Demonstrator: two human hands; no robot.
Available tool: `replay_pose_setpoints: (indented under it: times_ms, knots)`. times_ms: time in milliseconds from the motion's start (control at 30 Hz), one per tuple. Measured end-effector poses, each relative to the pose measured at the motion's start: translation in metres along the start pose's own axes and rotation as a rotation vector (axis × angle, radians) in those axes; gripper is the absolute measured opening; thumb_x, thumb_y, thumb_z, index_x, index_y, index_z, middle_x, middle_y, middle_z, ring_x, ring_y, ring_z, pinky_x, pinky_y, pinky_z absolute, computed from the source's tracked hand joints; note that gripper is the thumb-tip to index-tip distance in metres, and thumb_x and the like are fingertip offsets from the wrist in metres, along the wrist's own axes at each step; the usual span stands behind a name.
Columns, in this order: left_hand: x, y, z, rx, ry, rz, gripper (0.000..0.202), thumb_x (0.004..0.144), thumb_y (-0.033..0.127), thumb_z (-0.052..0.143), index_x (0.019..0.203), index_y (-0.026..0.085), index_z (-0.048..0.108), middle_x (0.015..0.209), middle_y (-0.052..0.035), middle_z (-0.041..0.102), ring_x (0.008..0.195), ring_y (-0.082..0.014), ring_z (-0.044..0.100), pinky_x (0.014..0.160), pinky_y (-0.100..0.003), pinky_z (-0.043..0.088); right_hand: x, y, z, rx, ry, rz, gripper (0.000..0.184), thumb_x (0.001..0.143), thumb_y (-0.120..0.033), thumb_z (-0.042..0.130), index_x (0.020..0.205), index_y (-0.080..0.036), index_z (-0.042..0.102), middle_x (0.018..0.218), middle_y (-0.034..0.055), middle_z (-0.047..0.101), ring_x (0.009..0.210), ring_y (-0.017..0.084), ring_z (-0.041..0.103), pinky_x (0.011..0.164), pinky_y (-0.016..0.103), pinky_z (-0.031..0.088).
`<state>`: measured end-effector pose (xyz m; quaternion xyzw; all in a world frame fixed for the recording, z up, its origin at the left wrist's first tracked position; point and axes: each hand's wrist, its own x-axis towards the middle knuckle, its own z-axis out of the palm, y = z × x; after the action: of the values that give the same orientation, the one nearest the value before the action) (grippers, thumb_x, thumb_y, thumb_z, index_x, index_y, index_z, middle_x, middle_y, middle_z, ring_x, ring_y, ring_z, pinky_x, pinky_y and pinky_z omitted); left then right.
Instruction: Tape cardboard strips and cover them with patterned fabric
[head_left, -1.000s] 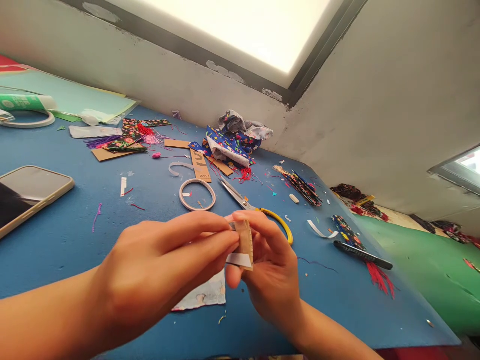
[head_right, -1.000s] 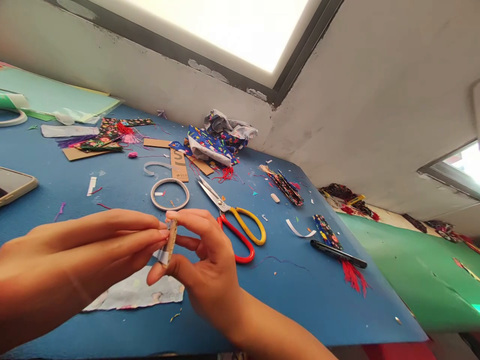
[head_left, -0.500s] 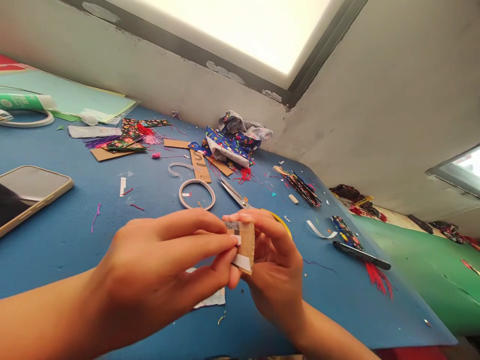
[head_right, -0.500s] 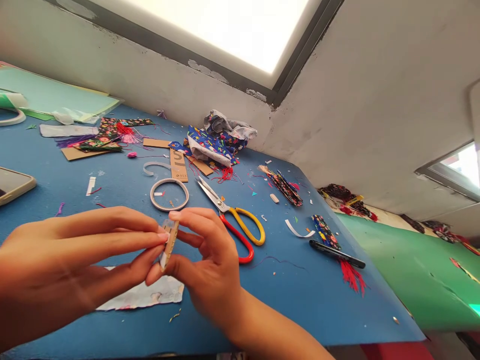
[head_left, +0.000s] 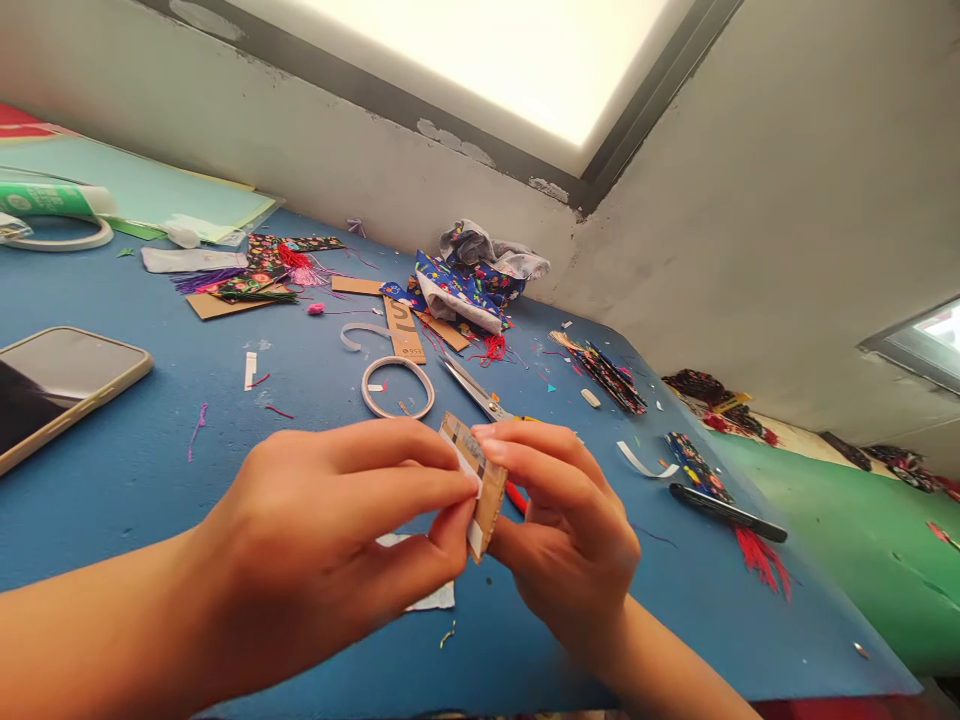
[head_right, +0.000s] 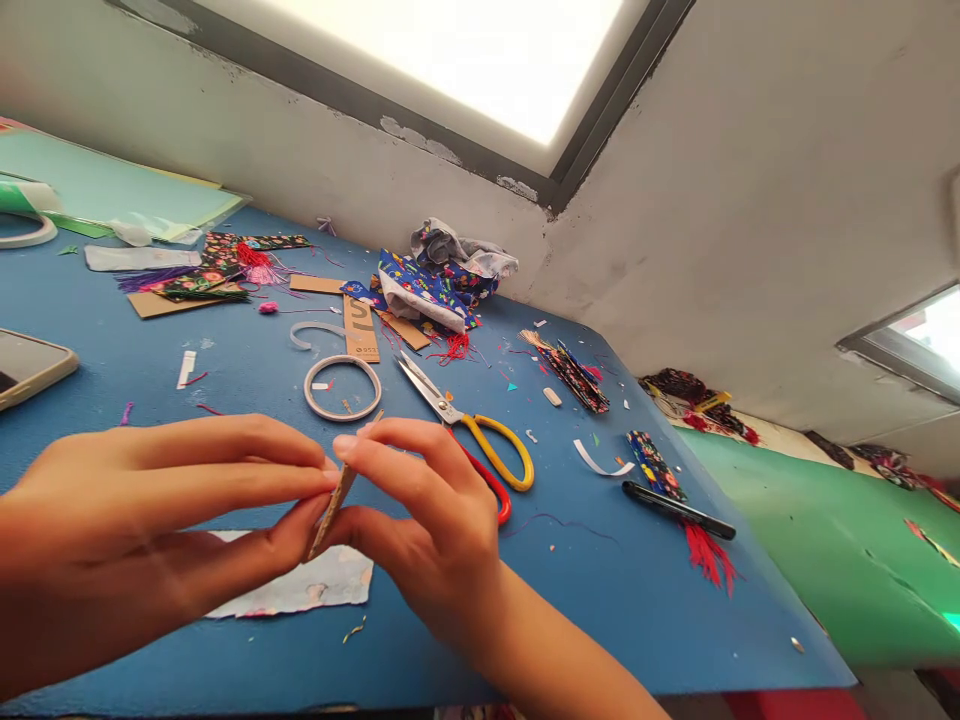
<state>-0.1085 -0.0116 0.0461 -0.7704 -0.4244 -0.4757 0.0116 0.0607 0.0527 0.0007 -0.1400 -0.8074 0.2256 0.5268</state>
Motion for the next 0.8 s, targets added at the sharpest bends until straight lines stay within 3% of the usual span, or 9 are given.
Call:
replay_pose_setpoints:
  times_ms: [300, 533, 633, 800]
  knots:
    - [-0.001, -0.002, 0.001, 0.071, -0.009, 0.029, 0.012, 0.075, 0.008, 0.060, 0.073, 0.018, 0.067, 0.071, 0.0026, 0.071, 0.057, -0.0045, 0.064, 0.066, -0.006, 0.050, 0.000, 0.002, -0.002, -0.099, -0.023, -0.069, 0.052, 0.076, -0.019, 0.073, 0.124, -0.029, 0.056, 0.107, 0.0051, 0.061, 0.096, 0.021, 0.061, 0.087, 0.036, 0.053]
    - [-0.001, -0.005, 0.002, 0.021, 0.012, -0.010, 0.013, 0.074, 0.007, 0.061, 0.067, 0.018, 0.065, 0.070, 0.0024, 0.070, 0.058, -0.0051, 0.062, 0.066, -0.008, 0.051, -0.002, 0.000, 0.003, 0.043, -0.030, 0.003, 0.059, 0.070, -0.011, 0.076, 0.122, -0.029, 0.055, 0.112, 0.0049, 0.061, 0.103, 0.022, 0.059, 0.089, 0.037, 0.052]
    - [0.005, -0.010, -0.001, -0.086, 0.044, -0.181, 0.013, 0.072, 0.008, 0.061, 0.065, 0.018, 0.067, 0.070, 0.0038, 0.069, 0.054, -0.0051, 0.061, 0.057, -0.009, 0.052, 0.002, -0.002, 0.004, 0.217, 0.038, 0.167, 0.053, 0.070, -0.018, 0.078, 0.116, -0.031, 0.056, 0.109, 0.0034, 0.062, 0.102, 0.021, 0.060, 0.083, 0.035, 0.056]
    - [0.023, -0.043, -0.015, -0.194, 0.223, -0.644, 0.005, 0.067, 0.021, 0.067, 0.069, 0.019, 0.071, 0.049, 0.0086, 0.063, 0.045, -0.0061, 0.058, 0.036, -0.009, 0.043, 0.017, 0.009, -0.003, 0.506, 0.227, 0.385, 0.034, 0.075, -0.032, 0.074, 0.105, -0.031, 0.059, 0.107, 0.0006, 0.065, 0.096, 0.015, 0.063, 0.080, 0.027, 0.056]
